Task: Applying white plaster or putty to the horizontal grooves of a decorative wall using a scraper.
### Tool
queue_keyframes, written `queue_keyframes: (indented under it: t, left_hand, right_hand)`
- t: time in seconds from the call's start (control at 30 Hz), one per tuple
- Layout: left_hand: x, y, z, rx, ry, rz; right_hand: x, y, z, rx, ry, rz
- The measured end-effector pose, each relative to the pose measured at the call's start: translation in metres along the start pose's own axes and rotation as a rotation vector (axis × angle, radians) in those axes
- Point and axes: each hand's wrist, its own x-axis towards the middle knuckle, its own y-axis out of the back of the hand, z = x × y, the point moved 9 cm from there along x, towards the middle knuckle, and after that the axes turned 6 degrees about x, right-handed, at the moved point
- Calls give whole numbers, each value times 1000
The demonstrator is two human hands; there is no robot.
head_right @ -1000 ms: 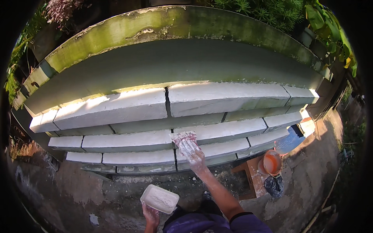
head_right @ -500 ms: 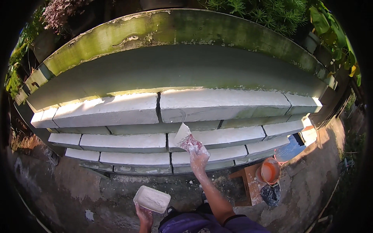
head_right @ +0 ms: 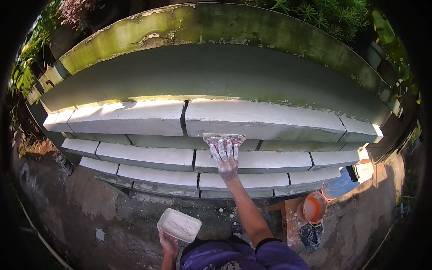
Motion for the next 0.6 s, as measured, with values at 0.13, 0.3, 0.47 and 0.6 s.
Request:
queue_keyframes:
  t: [0.13,0.3,0.47,0.6]
  left_hand:
    - [-5,37,-5,22,-2,2]
    - [-17,33,22,-7,-19,21]
    - [10,63,22,96,18,-27]
    - [30,72,27,149,40,-59]
  right_hand:
    - [-25,6,-34,149,4,-61]
    - [19,56,-57,74,157,114]
    - [56,33,-26,32,43,136]
    - [15,-2,-42,5,29,32]
